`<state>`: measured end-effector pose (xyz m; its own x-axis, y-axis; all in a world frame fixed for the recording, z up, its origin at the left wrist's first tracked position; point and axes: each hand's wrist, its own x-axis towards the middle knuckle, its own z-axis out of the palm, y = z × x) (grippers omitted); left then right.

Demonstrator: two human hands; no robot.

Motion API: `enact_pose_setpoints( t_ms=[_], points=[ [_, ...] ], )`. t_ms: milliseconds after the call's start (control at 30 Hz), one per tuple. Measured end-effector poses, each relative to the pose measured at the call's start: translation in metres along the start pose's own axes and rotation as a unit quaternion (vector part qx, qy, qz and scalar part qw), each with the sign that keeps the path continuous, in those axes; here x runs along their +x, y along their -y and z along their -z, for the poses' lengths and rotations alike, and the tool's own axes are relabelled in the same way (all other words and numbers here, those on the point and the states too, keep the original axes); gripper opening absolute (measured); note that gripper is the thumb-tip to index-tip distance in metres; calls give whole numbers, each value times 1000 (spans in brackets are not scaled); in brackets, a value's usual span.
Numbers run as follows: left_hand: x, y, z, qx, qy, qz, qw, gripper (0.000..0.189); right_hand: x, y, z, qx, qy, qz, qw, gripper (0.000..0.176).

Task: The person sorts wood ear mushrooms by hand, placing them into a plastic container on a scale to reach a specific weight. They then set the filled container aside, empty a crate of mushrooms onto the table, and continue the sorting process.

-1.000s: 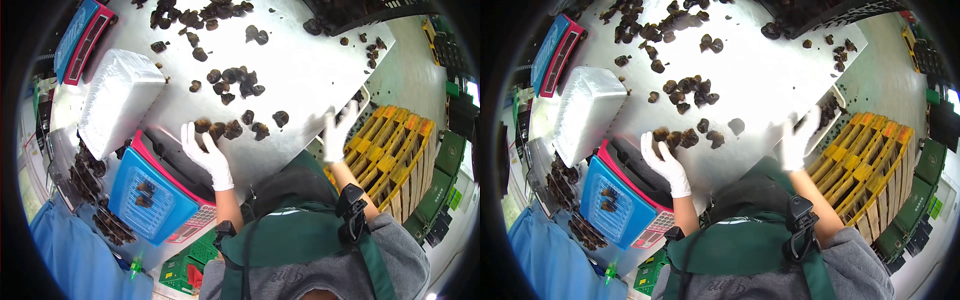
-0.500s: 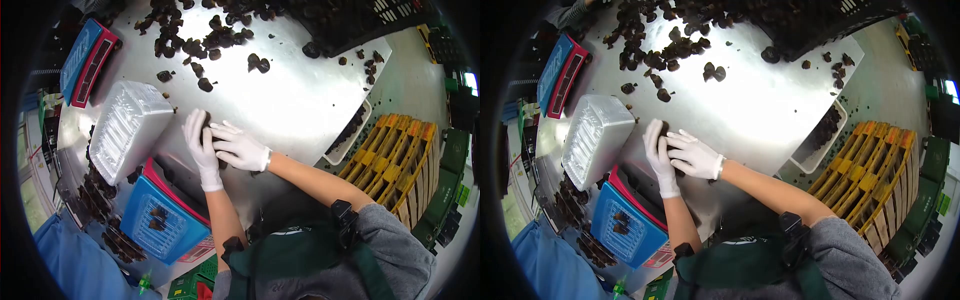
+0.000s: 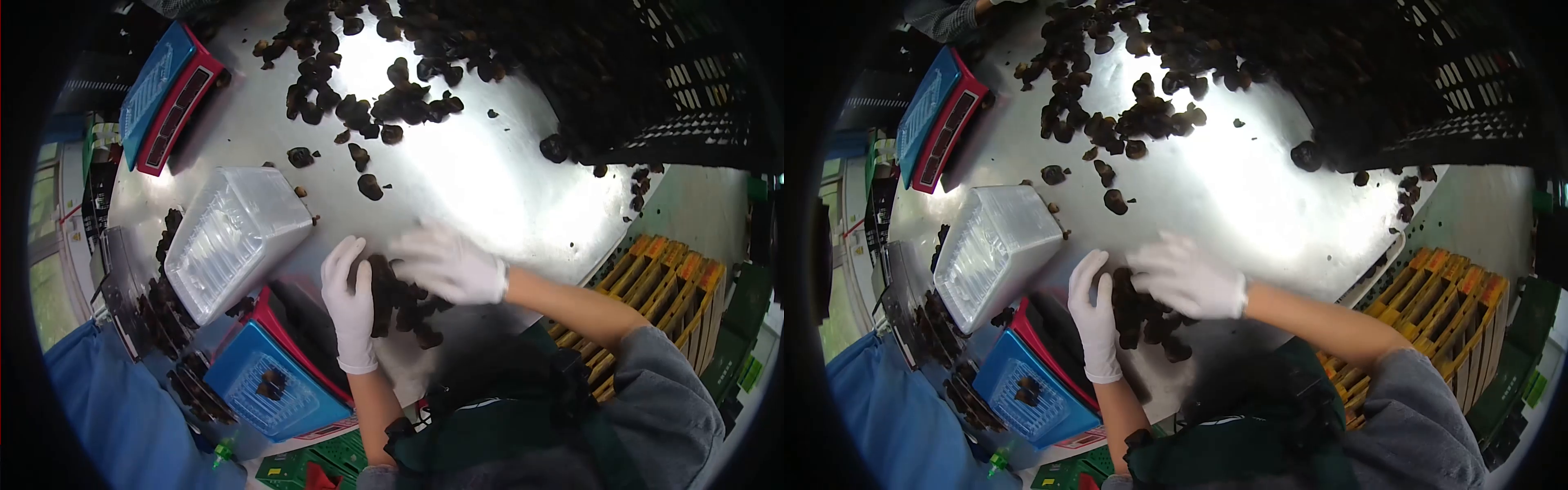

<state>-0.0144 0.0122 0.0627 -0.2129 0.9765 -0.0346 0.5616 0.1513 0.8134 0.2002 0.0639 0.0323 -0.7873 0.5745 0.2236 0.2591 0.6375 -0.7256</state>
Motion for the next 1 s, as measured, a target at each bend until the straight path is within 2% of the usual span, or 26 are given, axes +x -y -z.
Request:
enact_pose_setpoints(
  t_ms=[67,133,200,267,300,400,467,600,667,733,800,867,933,1000],
  points=[
    [9,-4,-5,17,-22,10,1000,28,56,-20,12,-7,-92,-76,993,45],
    [17,-3,-13,4,-68,30,997,29,108,-40,6,-227,-83,-16,970,51],
    [21,1,-16,8,-89,32,995,29,142,-74,1,-299,-71,59,950,55],
    [25,-1,-17,3,-110,38,993,29,167,-100,14,-334,-51,-9,941,54],
    [25,-3,-16,-2,-121,45,992,30,171,-113,20,-378,-100,-4,920,45],
    [25,-1,-18,-24,-119,58,991,30,164,-124,56,-393,-97,-169,899,34],
    [25,-2,-18,-16,-103,54,993,30,137,-140,68,-400,-190,-226,868,25],
    [23,4,-23,10,-94,30,995,30,41,-120,84,-372,-266,-283,843,16],
    [25,9,-22,44,-82,7,996,30,-19,-96,85,-342,-267,-325,841,13],
    [32,9,-23,59,-80,-5,995,30,-70,-74,71,-373,-299,-307,823,11],
    [39,8,-27,74,-75,-20,994,30,-117,-39,67,-393,-261,-382,795,14],
    [54,10,-34,88,-67,-43,993,31,-161,-27,76,-390,-290,-437,757,12],
    [70,17,-42,122,-44,-67,989,42,-227,-37,90,-423,-337,-403,738,12],
    [86,18,-53,158,-53,-104,981,48,-293,-59,96,-406,-396,-469,677,18]
  ],
)
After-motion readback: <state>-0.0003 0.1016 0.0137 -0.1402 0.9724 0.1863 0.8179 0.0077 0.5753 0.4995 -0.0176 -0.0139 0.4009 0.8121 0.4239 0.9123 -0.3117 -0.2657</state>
